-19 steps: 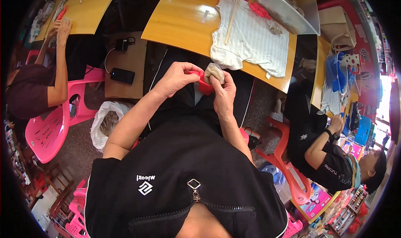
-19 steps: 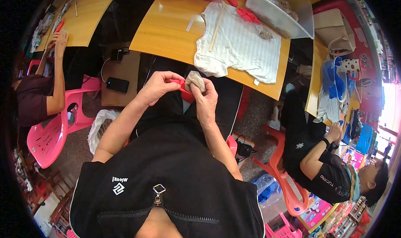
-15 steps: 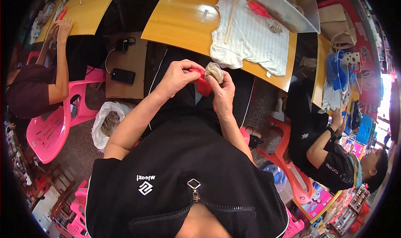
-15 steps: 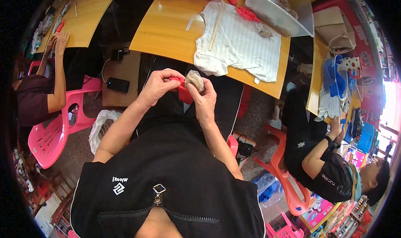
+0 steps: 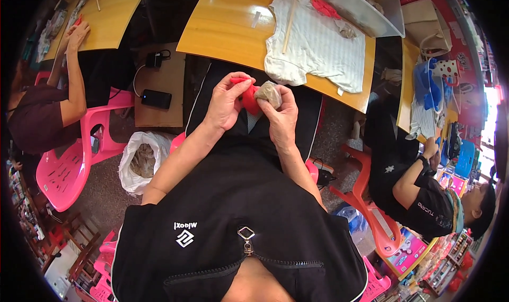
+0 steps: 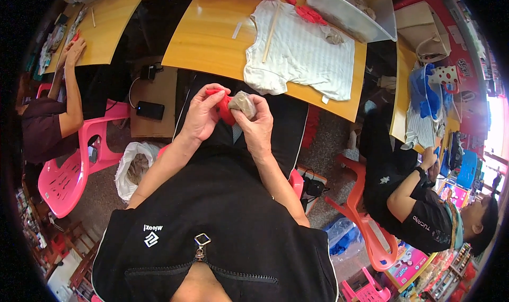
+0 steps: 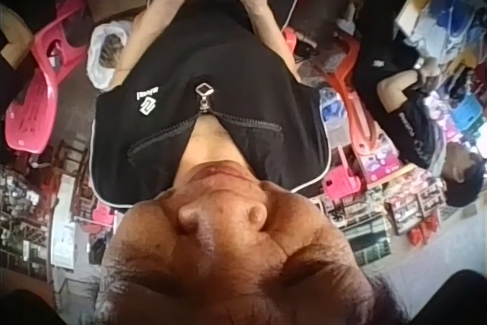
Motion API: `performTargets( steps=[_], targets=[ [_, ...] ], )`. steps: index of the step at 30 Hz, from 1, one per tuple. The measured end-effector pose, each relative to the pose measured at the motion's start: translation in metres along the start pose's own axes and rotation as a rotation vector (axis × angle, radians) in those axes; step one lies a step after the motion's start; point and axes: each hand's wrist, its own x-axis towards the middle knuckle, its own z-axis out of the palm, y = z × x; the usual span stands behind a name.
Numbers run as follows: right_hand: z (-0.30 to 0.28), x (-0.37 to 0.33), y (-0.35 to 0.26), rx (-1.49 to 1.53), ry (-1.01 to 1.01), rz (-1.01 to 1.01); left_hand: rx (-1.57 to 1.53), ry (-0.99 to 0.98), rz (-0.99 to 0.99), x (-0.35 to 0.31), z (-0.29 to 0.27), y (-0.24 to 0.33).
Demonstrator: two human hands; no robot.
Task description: Assembling small decorative items using red fabric pieces and a wooden stick.
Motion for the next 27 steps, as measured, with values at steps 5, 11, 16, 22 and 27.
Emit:
performTargets(
  steps=[5, 11, 16, 22, 27],
  targets=[
    [-0.001, 0.0, -0.009, -0.202, -0.068, -0.01, -0.075, 0.015, -0.023, -0.001, 0.002, 0.005],
    [-0.001, -0.002, -0.005, -0.538, -0.047, -0.08, 0.093, -0.091, -0.128, -0.004, -0.005, 0.004],
    [0.001, 0.001, -0.01, -0.678, -0.084, -0.097, 0.085, -0.072, -0.145, -0.004, -0.004, 0.003],
    [-0.007, 0.004, -0.012, -0.781, -0.186, -0.094, 0.048, 0.036, -0.062, -0.001, -0.01, 0.002],
    [-0.003, 0.003, -0.004, -0.522, -0.145, 0.067, 0.087, 0.043, -0.093, -0.001, -0.009, -0.002]
  ],
)
